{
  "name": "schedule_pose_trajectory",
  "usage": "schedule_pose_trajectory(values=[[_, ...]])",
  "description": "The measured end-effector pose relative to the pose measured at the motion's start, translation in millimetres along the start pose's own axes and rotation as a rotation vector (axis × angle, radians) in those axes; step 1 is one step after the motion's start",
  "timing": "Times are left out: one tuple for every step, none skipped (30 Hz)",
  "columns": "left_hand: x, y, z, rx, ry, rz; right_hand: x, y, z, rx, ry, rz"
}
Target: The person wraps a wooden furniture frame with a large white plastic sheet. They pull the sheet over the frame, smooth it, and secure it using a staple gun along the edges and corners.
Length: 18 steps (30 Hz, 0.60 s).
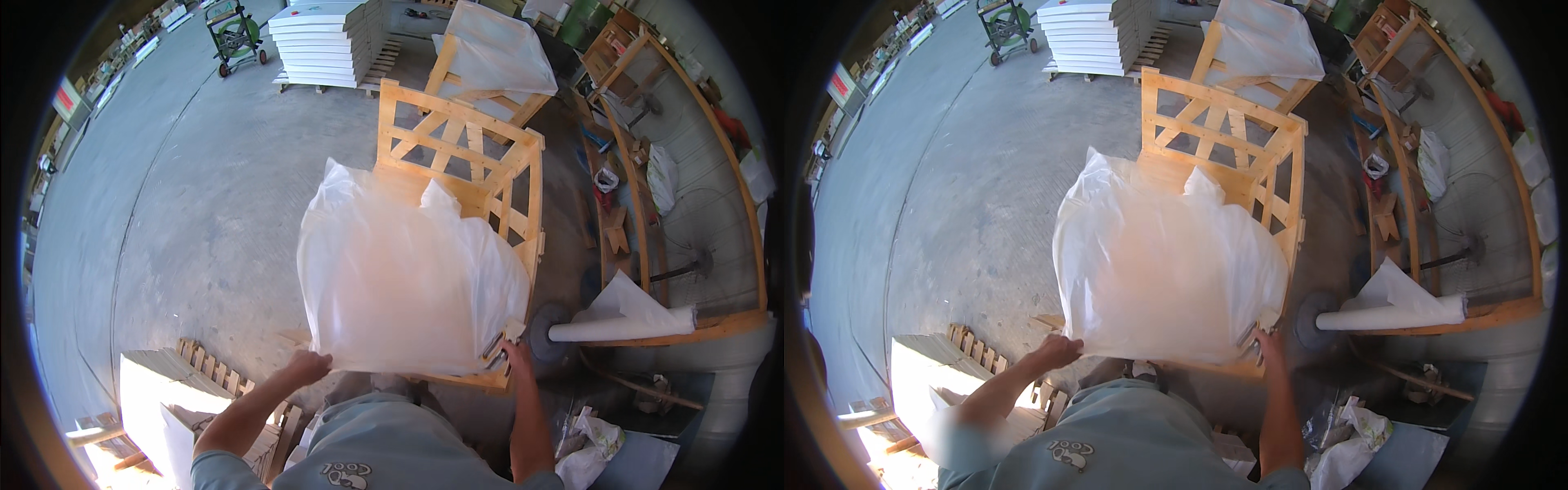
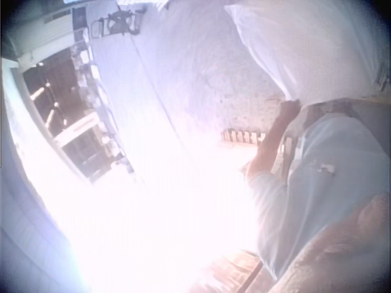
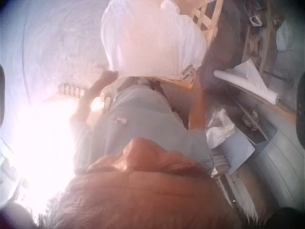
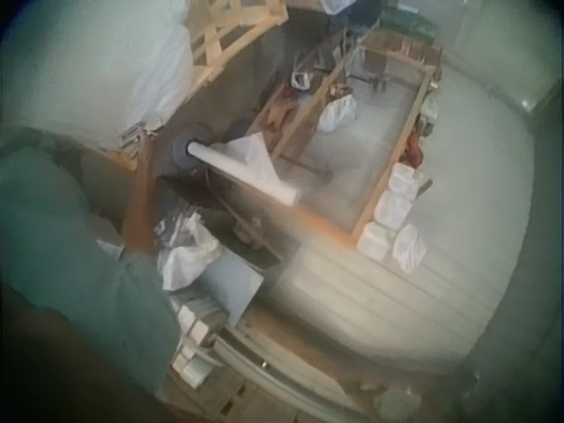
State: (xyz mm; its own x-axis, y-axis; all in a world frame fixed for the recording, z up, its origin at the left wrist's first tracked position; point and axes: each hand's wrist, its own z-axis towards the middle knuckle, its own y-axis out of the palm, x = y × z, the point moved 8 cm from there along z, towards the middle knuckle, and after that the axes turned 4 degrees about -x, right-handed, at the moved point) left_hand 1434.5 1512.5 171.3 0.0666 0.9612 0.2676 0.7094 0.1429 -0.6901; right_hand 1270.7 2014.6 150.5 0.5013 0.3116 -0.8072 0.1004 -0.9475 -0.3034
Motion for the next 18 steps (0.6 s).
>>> schedule_pose_trajectory(values=[[10, 11, -10, -0.019, 0.000, -0.043, 24, -9, -9, 0.016, 0.042, -0.044], [19, 19, -17, -0.052, -0.007, -0.070, 45, -15, -16, -0.003, 0.097, 0.010], [24, 20, -25, -0.050, -0.007, -0.083, 64, -25, -27, 0.001, 0.167, 0.063], [29, 16, -30, -0.011, -0.014, -0.084, 78, -33, -34, 0.017, 0.230, 0.111], [33, 10, -34, 0.021, -0.028, -0.076, 83, -39, -37, 0.030, 0.231, 0.147], [37, 5, -36, 0.049, -0.047, -0.061, 84, -45, -40, 0.052, 0.226, 0.174], [40, 0, -38, 0.054, -0.051, -0.050, 84, -51, -44, 0.086, 0.229, 0.184], [42, -7, -38, 0.056, -0.064, -0.033, 76, -53, -46, 0.069, 0.179, 0.220], [43, -13, -39, 0.059, -0.078, -0.017, 68, -55, -47, 0.063, 0.139, 0.240], [45, -19, -40, 0.043, -0.089, 0.008, 58, -57, -49, 0.060, 0.082, 0.267], [45, -27, -42, 0.025, -0.101, 0.032, 54, -57, -52, 0.051, 0.108, 0.277], [46, -34, -45, 0.008, -0.113, 0.056, 49, -58, -55, 0.046, 0.117, 0.294], [48, -45, -50, 0.023, -0.103, 0.104, 43, -58, -58, 0.014, 0.090, 0.330], [50, -57, -54, 0.038, -0.112, 0.117, 45, -63, -64, 0.024, 0.162, 0.269], [51, -69, -61, 0.053, -0.122, 0.129, 47, -66, -68, 0.007, 0.197, 0.226], [53, -81, -70, 0.059, -0.134, 0.152, 49, -67, -70, -0.014, 0.219, 0.184], [56, -92, -79, 0.088, -0.146, 0.148, 55, -67, -74, -0.047, 0.264, 0.151], [59, -102, -87, 0.107, -0.161, 0.155, 62, -66, -78, -0.083, 0.296, 0.119]])
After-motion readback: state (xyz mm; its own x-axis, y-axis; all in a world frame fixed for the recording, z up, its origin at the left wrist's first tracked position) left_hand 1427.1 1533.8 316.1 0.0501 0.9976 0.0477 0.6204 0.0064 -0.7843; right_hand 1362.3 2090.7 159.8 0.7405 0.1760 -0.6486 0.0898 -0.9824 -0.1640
